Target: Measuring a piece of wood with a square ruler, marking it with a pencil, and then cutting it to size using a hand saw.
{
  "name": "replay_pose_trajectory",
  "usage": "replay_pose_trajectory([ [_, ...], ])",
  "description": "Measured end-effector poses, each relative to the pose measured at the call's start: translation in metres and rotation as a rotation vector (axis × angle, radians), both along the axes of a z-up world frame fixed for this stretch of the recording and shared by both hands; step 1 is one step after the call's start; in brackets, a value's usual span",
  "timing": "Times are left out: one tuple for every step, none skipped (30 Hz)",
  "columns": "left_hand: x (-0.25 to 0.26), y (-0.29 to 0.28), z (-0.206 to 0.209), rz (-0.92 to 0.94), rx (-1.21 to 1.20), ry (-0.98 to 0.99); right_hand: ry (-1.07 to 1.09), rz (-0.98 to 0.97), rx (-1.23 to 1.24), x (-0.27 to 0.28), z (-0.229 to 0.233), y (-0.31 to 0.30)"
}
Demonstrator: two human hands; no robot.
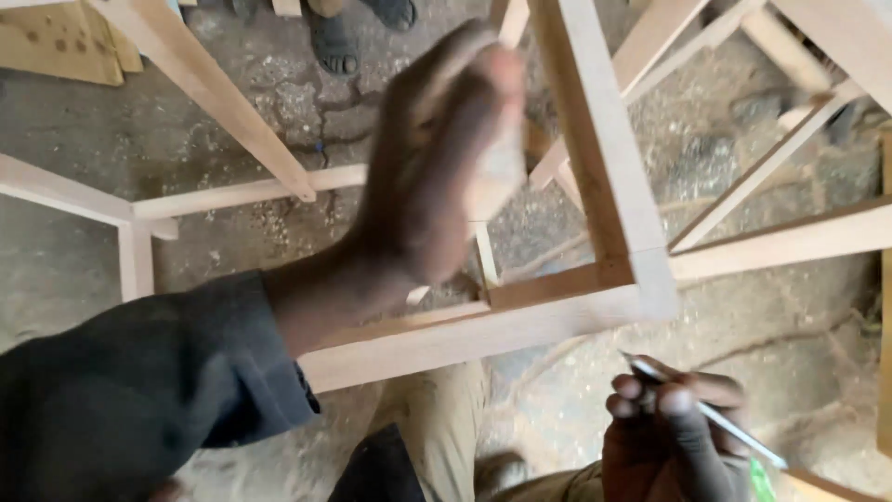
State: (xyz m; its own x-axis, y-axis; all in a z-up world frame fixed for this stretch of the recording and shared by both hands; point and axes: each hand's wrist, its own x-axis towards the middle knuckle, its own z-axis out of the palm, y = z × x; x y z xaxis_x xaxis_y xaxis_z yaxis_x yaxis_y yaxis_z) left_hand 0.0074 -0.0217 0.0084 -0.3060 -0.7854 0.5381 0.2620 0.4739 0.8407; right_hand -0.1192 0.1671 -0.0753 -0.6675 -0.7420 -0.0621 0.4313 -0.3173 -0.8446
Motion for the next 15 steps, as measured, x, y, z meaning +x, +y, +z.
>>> replay_pose_trajectory([
  [-0.003, -0.001, -0.004, -0.005, 0.029, -0.019, -0.019, -0.005, 0.029, -0.008, -0.001, 0.012],
  [-0.003, -0.006, -0.004, -0.029, -0.032, 0.052, -0.056, 0.003, 0.148, -0.014, -0.004, 0.019],
  [-0.003, -0.01, -0.004, -0.052, -0.091, 0.124, -0.095, 0.015, 0.266, -0.019, -0.006, 0.027],
  [0.0, -0.014, -0.005, -0.074, -0.073, 0.113, -0.111, -0.006, 0.282, -0.024, -0.002, 0.035],
  [0.003, -0.018, -0.005, -0.04, -0.072, -0.004, -0.202, 0.006, 0.475, -0.027, 0.003, 0.043],
  [0.005, -0.018, -0.005, -0.005, -0.067, -0.115, -0.297, 0.026, 0.666, -0.032, 0.011, 0.055],
  [0.005, -0.021, -0.009, -0.026, -0.046, -0.122, -0.311, 0.006, 0.686, -0.032, 0.016, 0.068],
  [0.006, -0.025, -0.009, -0.011, -0.076, -0.14, -0.342, 0.038, 0.708, -0.033, 0.021, 0.077],
  [0.007, -0.029, -0.008, 0.005, -0.106, -0.159, -0.374, 0.07, 0.73, -0.034, 0.029, 0.087],
  [0.01, -0.029, 0.002, -0.01, -0.114, -0.166, -0.386, 0.061, 0.721, -0.031, 0.038, 0.089],
  [0.013, -0.029, 0.012, 0.034, -0.162, -0.202, -0.401, 0.053, 0.759, -0.026, 0.048, 0.091],
  [0.016, -0.024, 0.021, 0.077, -0.204, -0.232, -0.413, 0.042, 0.805, -0.023, 0.06, 0.097],
  [0.024, -0.018, 0.042, 0.062, -0.206, -0.234, -0.423, 0.03, 0.802, -0.015, 0.079, 0.094],
  [0.028, -0.015, 0.063, 0.108, -0.264, -0.269, -0.451, 0.003, 0.842, -0.01, 0.098, 0.088],
  [0.033, -0.012, 0.083, 0.154, -0.323, -0.302, -0.479, -0.023, 0.881, -0.004, 0.116, 0.082],
])
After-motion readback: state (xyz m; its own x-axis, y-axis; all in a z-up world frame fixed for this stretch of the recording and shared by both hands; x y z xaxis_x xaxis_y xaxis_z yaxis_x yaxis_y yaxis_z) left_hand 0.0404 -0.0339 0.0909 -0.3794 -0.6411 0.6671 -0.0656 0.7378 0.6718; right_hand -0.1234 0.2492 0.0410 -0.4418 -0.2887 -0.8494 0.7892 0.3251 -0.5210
